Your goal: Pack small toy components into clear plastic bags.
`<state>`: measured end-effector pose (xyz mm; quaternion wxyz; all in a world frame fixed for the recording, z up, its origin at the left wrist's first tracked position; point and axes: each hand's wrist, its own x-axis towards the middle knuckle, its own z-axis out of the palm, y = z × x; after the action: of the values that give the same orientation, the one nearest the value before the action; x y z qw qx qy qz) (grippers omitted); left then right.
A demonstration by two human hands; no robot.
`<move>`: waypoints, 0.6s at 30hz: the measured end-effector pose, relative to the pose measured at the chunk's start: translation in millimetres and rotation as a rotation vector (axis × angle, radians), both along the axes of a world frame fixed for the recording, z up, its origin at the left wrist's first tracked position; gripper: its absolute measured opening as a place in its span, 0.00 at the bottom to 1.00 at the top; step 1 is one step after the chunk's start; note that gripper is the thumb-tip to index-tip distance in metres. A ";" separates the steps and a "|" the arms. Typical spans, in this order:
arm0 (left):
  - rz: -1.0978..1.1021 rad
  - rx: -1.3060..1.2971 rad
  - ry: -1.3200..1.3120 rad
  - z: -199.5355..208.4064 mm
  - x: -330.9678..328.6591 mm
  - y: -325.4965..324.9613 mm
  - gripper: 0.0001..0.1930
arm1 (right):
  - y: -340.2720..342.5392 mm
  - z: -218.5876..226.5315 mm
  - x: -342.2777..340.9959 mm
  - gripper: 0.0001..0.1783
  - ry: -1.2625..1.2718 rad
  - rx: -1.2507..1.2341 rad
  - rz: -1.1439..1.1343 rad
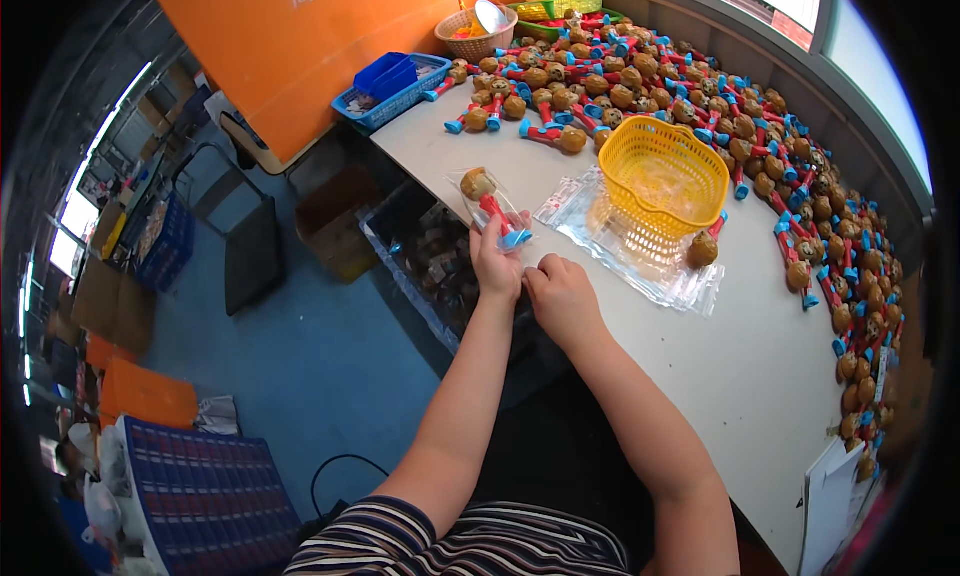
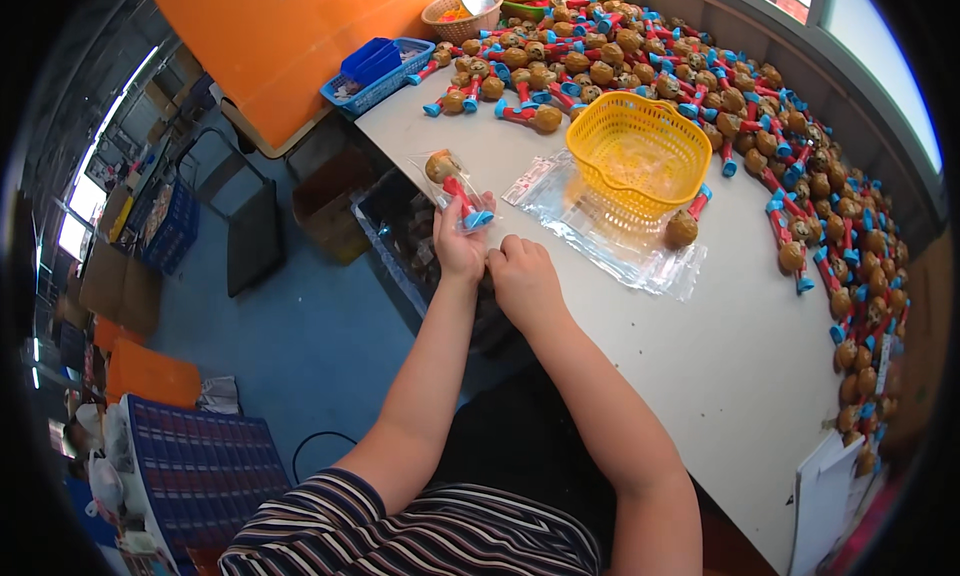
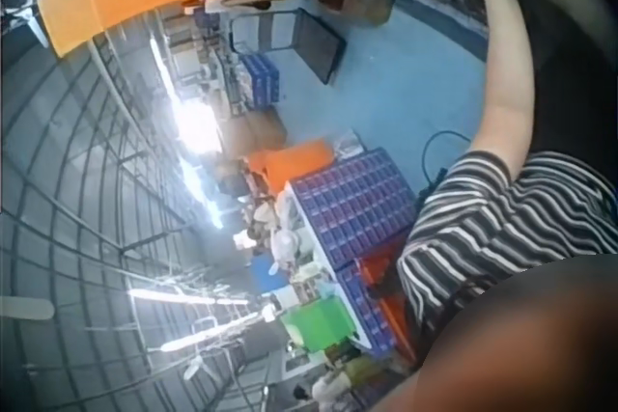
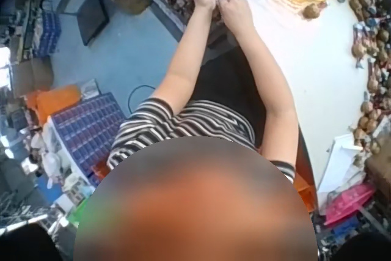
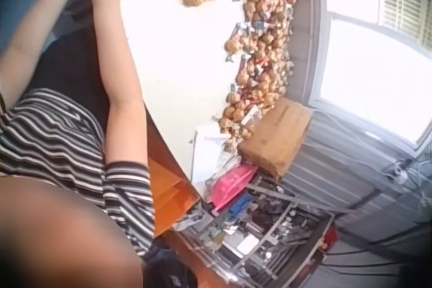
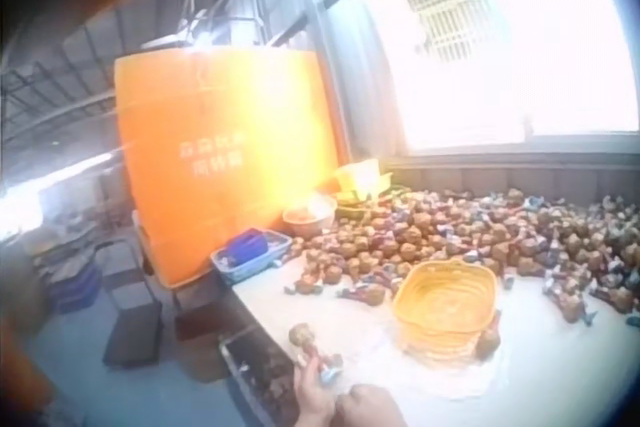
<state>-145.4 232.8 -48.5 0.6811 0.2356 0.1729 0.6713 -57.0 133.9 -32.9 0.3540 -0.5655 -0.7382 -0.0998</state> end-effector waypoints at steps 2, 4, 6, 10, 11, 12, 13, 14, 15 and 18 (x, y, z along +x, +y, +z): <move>-0.020 0.002 -0.027 1.2 -0.8 -0.3 0.17 | 0.1 -3.5 3.7 0.05 0.010 -0.039 -0.006; -0.034 0.007 -0.050 -2.7 -6.0 2.8 0.16 | 0.9 -3.1 1.7 0.04 0.026 -0.019 -0.032; -0.107 -0.056 -0.185 -9.2 -12.5 9.6 0.14 | -0.7 -2.2 1.7 0.03 0.042 0.000 -0.062; -0.224 -0.088 -0.319 -15.9 -26.4 9.9 0.13 | -9.0 4.4 6.8 0.04 0.043 -0.043 -0.090; -0.224 -0.089 -0.319 -17.3 -33.3 10.1 0.13 | -11.0 6.3 8.8 0.04 0.080 -0.051 -0.080; -0.236 -0.085 -0.316 -19.4 -38.4 9.4 0.14 | -13.8 7.0 13.8 0.04 0.078 -0.053 -0.085; -0.242 -0.078 -0.311 -23.5 -47.3 11.3 0.14 | -14.7 7.3 16.2 0.04 0.124 -0.072 -0.093; -0.172 -0.125 -0.327 -28.1 -54.5 14.2 0.14 | -15.0 6.8 18.5 0.04 0.170 -0.093 -0.101; -0.196 -0.055 -0.326 -33.8 -64.2 14.7 0.14 | -15.0 6.4 19.5 0.04 0.171 -0.095 -0.102; -0.059 -0.141 -0.352 -56.0 -72.4 23.0 0.12 | -14.5 4.9 22.5 0.04 0.309 -0.083 -0.128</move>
<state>-217.8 255.8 -104.4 0.7352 0.0711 0.0907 0.6680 -34.5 119.4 -28.0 0.4325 -0.6341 -0.6409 -0.0035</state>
